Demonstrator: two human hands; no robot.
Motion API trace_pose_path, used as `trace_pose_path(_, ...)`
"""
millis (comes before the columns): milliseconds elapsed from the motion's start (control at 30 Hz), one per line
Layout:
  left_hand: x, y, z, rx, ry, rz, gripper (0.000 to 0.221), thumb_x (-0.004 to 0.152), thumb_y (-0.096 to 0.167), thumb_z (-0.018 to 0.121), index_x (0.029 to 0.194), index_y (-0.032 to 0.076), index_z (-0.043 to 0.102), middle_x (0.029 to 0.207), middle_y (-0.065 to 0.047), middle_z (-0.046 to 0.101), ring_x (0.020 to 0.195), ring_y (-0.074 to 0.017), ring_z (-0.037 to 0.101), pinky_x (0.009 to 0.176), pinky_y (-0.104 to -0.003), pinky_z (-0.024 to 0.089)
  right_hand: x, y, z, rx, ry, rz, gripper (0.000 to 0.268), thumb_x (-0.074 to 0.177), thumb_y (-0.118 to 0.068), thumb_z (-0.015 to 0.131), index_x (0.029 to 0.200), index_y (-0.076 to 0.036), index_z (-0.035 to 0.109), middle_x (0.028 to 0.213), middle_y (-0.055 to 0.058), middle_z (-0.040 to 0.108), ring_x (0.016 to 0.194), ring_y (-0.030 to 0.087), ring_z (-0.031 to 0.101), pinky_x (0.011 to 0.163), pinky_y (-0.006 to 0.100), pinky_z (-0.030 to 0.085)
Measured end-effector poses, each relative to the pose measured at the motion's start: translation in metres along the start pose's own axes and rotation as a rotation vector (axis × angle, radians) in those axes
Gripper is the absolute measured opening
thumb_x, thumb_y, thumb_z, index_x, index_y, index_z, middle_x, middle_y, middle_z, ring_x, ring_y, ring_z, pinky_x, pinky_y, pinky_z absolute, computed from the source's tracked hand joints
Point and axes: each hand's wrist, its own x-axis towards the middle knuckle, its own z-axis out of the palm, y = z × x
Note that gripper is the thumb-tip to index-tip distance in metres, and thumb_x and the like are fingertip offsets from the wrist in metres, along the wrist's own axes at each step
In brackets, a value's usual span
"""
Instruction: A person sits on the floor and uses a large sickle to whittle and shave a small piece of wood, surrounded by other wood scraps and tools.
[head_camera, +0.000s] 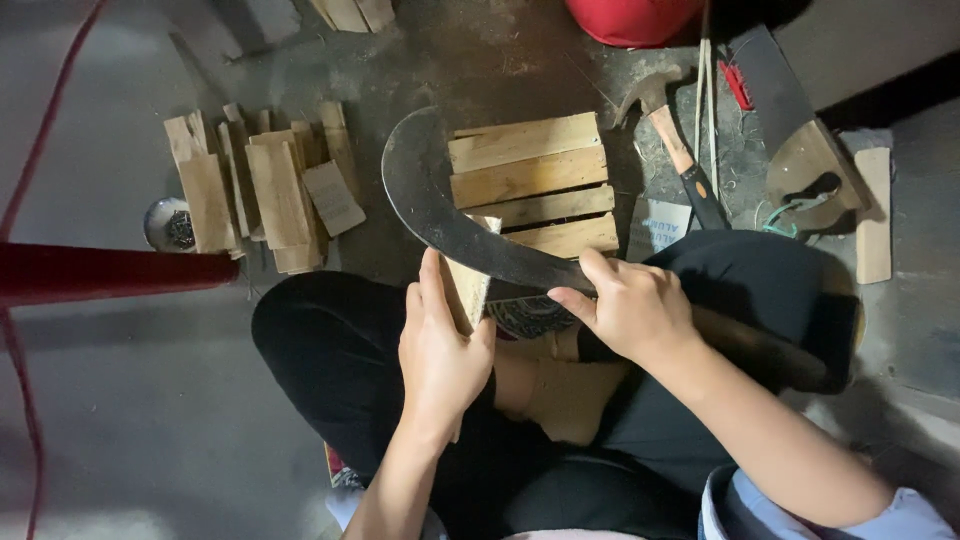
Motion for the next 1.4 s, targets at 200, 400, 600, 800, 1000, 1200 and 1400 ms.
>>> trace_pose_path(200, -0.001, 0.002, 0.006, 0.006, -0.004, -0.045, 0.092, 0.078, 0.006, 0.065, 0.161, 0.0, 0.025, 0.113, -0.031, 0.058, 0.095, -0.0544, 0.065, 0.075, -0.055, 0.052, 0.004, 0.005, 0.002, -0.088, 0.081, -0.041, 0.06, 0.098, -0.073, 0.044, 0.08, -0.018, 0.055, 0.048, 0.004, 0.044, 0.043, 0.025, 0.06, 0.046, 0.033, 0.051)
trace_pose_path(400, -0.001, -0.017, 0.025, 0.028, -0.011, -0.048, 0.099, 0.078, 0.01, 0.068, 0.164, 0.005, 0.018, 0.121, -0.028, 0.056, 0.106, -0.0563, 0.062, 0.084, -0.056, 0.052, -0.002, 0.018, 0.022, -0.143, 0.115, -0.053, 0.066, 0.094, -0.082, 0.042, 0.078, -0.019, 0.055, 0.05, 0.003, 0.05, 0.047, 0.023, 0.063, 0.049, 0.033, 0.053)
trace_pose_path(600, -0.05, -0.014, 0.024, -0.008, 0.13, 0.359, 0.091, 0.069, 0.005, 0.072, 0.152, 0.004, 0.033, 0.126, -0.024, 0.06, 0.106, -0.0445, 0.065, 0.084, -0.048, 0.056, 0.047, 0.046, -0.025, 0.162, -0.189, 0.348, 0.016, 0.093, -0.017, 0.063, 0.103, -0.009, 0.072, 0.093, 0.016, 0.074, 0.075, 0.038, 0.069, 0.066, 0.05, 0.056)
trace_pose_path(800, -0.028, -0.032, -0.005, 0.016, 0.22, 0.396, 0.087, 0.066, -0.003, 0.064, 0.149, 0.0, 0.036, 0.143, -0.024, 0.055, 0.125, -0.0421, 0.059, 0.1, -0.043, 0.051, 0.021, 0.063, -0.076, 0.03, 0.003, 0.317, 0.027, 0.116, -0.014, 0.066, 0.095, 0.002, 0.06, 0.062, 0.017, 0.057, 0.05, 0.036, 0.055, 0.053, 0.047, 0.043)
trace_pose_path(1000, -0.023, -0.004, -0.011, 0.022, 0.127, 0.348, 0.087, 0.068, 0.003, 0.066, 0.151, 0.004, 0.036, 0.14, -0.022, 0.056, 0.122, -0.0394, 0.061, 0.094, -0.045, 0.053, -0.006, -0.002, -0.071, 0.232, -0.03, 0.084, 0.058, 0.096, -0.051, 0.051, 0.106, 0.005, 0.065, 0.07, 0.015, 0.069, 0.053, 0.032, 0.066, 0.055, 0.043, 0.049)
trace_pose_path(1200, -0.03, -0.006, -0.01, -0.037, 0.116, 0.388, 0.074, 0.07, 0.005, 0.065, 0.141, 0.003, 0.046, 0.137, -0.022, 0.059, 0.113, -0.0417, 0.065, 0.088, -0.043, 0.054, 0.006, -0.027, -0.065, 0.18, -0.063, -0.059, 0.054, 0.093, -0.055, 0.06, 0.096, -0.001, 0.061, 0.06, 0.007, 0.057, 0.044, 0.025, 0.055, 0.046, 0.039, 0.043)
trace_pose_path(1400, -0.032, -0.009, -0.016, -0.001, 0.095, 0.352, 0.082, 0.066, 0.002, 0.064, 0.145, 0.005, 0.043, 0.14, -0.022, 0.058, 0.115, -0.0422, 0.065, 0.088, -0.045, 0.056, 0.016, -0.024, -0.062, 0.059, -0.066, -0.115, 0.058, 0.095, -0.062, 0.056, 0.089, -0.005, 0.057, 0.063, 0.006, 0.058, 0.045, 0.023, 0.056, 0.045, 0.038, 0.045)
